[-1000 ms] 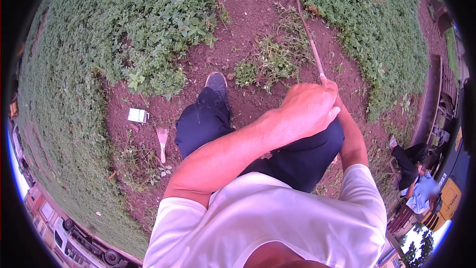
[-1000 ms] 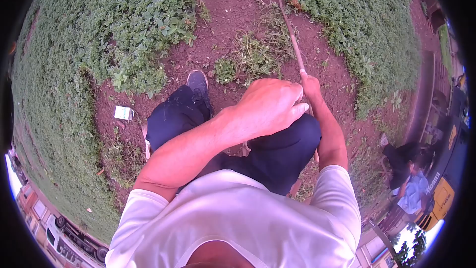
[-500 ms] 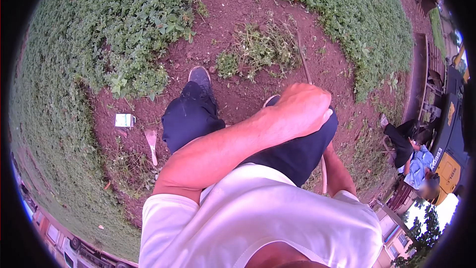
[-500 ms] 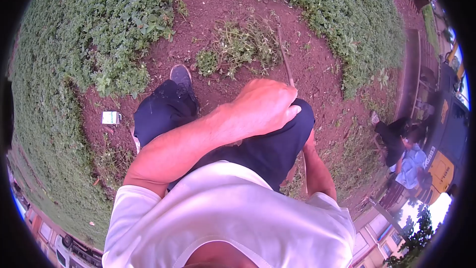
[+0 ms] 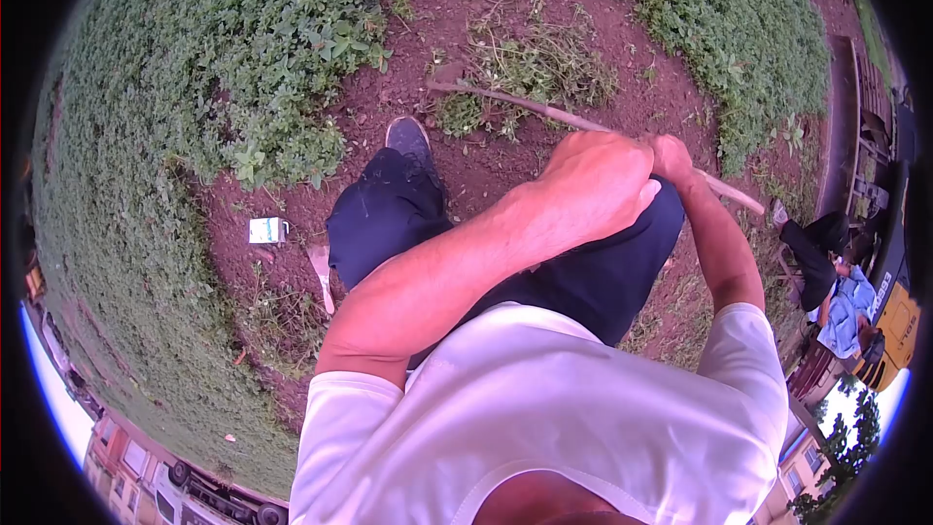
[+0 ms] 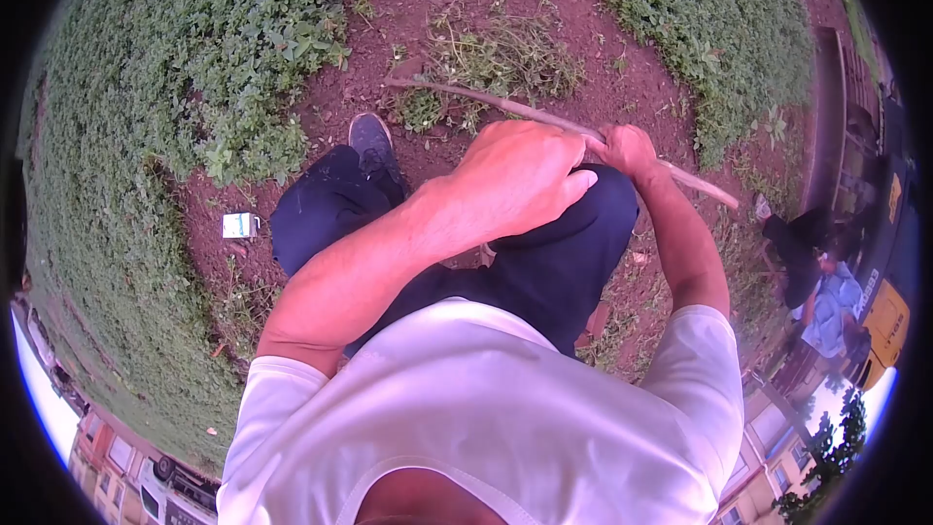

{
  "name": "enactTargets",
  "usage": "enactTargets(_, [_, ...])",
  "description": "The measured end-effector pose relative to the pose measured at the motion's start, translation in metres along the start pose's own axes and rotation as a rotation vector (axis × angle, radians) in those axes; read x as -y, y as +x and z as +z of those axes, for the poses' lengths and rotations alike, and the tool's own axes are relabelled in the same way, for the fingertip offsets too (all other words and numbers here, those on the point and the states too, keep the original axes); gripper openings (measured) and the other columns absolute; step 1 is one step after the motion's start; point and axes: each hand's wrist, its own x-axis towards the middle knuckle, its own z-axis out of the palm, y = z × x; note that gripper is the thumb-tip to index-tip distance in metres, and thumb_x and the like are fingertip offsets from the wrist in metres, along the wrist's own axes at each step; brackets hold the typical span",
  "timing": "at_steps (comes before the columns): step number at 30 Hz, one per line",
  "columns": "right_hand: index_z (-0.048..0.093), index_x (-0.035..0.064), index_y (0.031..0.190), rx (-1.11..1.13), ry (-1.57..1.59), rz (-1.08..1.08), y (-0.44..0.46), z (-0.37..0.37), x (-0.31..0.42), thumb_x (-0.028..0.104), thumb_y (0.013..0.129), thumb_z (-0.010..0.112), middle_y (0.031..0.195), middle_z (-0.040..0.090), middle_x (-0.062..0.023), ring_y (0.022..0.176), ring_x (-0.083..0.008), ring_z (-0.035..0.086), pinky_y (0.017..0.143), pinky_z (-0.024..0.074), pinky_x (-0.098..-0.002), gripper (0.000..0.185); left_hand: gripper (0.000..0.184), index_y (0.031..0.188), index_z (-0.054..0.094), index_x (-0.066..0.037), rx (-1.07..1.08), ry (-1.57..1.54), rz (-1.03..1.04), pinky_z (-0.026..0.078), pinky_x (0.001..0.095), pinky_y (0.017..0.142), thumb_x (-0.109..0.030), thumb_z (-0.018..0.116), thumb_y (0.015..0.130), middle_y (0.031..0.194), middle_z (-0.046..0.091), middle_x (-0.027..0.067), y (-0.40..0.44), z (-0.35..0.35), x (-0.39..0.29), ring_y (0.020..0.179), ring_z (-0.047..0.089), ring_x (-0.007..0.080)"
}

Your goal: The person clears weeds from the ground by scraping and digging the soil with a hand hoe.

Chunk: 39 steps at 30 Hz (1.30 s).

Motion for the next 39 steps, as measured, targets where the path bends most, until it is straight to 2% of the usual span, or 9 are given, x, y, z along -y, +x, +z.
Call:
enactTargets(12, [0.069, 0.0025, 0.095, -0.011, -0.1, 0.382, -0.122, -0.001, -0.104, 0.07, 0.094, 0.05, 0.078, 0.069, -0.024, 0.083, -0.0441, 0.069, 0.076, 0.0536, -0.0532, 0.07, 0.032, 0.086, 0.068, 0.001, -0.035, 0.013, 0.041, 0.053, 0.0531, 0.078, -0.03, 0.064, 0.093, 0.085, 0.07, 0.0214, 0.012, 0.013, -0.005, 0.087, 0.069, 0.0411])
enactTargets(17, [0.074, 0.0039, 0.095, 0.012, 0.075, 0.701, -0.183, -0.01, -0.07, 0.071, 0.093, 0.053, 0.082, 0.071, -0.0236, 0.084, -0.0416, 0.071, 0.074, 0.054, -0.0509, 0.07, 0.034, 0.09, 0.069, 0.001, 0.053, 0.017, 0.028, 0.053, 0.0518, 0.079, -0.032, 0.064, 0.094, 0.088, 0.071, 0.0211, 0.016, 0.012, -0.021, 0.087, 0.069, 0.0412])
enactTargets(19, [0.076, 0.0043, 0.095, -0.01, 0.182, 0.782, -0.206, 0.004, -0.067, 0.077, 0.087, 0.056, 0.083, 0.071, -0.024, 0.084, -0.0409, 0.072, 0.075, 0.055, -0.0493, 0.076, 0.034, 0.093, 0.07, 0.002, 0.005, -0.045, 0.057, 0.054, 0.0482, 0.077, -0.032, 0.065, 0.093, 0.087, 0.071, 0.02, 0.023, 0.006, -0.032, 0.084, 0.07, 0.0377])
enactTargets(23, [0.077, 0.0051, 0.09, -0.065, 0.208, 0.748, -0.223, 0.006, -0.018, 0.08, 0.087, 0.049, 0.089, 0.073, -0.0219, 0.092, -0.0381, 0.072, 0.08, 0.0561, -0.0473, 0.08, 0.017, 0.103, 0.07, 0.001, -0.192, -0.467, 0.069, 0.054, 0.0302, 0.065, -0.015, 0.067, 0.096, 0.083, 0.071, 0.0065, 0.026, -0.02, -0.055, 0.074, 0.068, 0.0145])
enactTargets(25, [0.076, 0.0059, 0.094, -0.067, 0.187, 0.721, -0.228, 0.009, -0.006, 0.078, 0.09, 0.047, 0.09, 0.074, -0.0215, 0.094, -0.0384, 0.072, 0.083, 0.0558, -0.0473, 0.078, 0.015, 0.107, 0.068, 0.001, -0.369, -0.687, 0.22, 0.053, 0.0246, 0.062, -0.01, 0.065, 0.097, 0.085, 0.068, 0.0037, 0.005, -0.058, -0.098, 0.073, 0.065, 0.0102])
enactTargets(27, [0.076, 0.0054, 0.093, -0.134, 0.181, 0.705, -0.232, 0.018, -0.003, 0.077, 0.091, 0.048, 0.09, 0.074, -0.0212, 0.094, -0.038, 0.072, 0.083, 0.0555, -0.0478, 0.077, 0.019, 0.112, 0.066, 0.003, -0.591, -0.625, 0.407, 0.053, 0.0241, 0.06, -0.009, 0.064, 0.097, 0.085, 0.067, 0.0066, -0.031, -0.095, -0.146, 0.07, 0.064, 0.013])
enactTargets(31, [0.076, 0.0055, 0.092, -0.143, 0.235, 0.698, -0.247, 0.02, 0.008, 0.076, 0.09, 0.048, 0.09, 0.074, -0.0207, 0.093, -0.0379, 0.072, 0.082, 0.0554, -0.0483, 0.076, 0.044, 0.126, 0.057, 0.007, -0.877, -0.358, 0.994, 0.052, 0.0258, 0.065, -0.027, 0.067, 0.099, 0.095, 0.064, 0.0119, -0.111, -0.137, -0.224, 0.077, 0.061, 0.0173])
enactTargets(33, [0.077, 0.0089, 0.1, -0.086, 0.239, 0.726, -0.253, 0.017, 0.012, 0.073, 0.093, 0.047, 0.101, 0.075, -0.0182, 0.102, -0.0363, 0.07, 0.091, 0.0539, -0.0468, 0.071, 0.055, 0.128, 0.055, 0.007, -1.023, -0.182, 1.093, 0.046, 0.0273, 0.067, -0.037, 0.067, 0.098, 0.095, 0.06, 0.0091, -0.144, -0.137, -0.25, 0.08, 0.057, 0.0162])
enactTargets(39, [0.075, 0.0047, 0.093, -0.27, 0.271, 0.685, -0.261, 0.05, 0.011, 0.072, 0.092, 0.051, 0.094, 0.074, -0.0211, 0.096, -0.0399, 0.071, 0.085, 0.0543, -0.05, 0.071, 0.055, 0.122, 0.058, 0.003, -0.881, -0.326, 1.265, 0.039, 0.0278, 0.065, -0.044, 0.068, 0.096, 0.089, 0.056, 0.0051, -0.206, -0.121, -0.279, 0.075, 0.053, 0.0149])
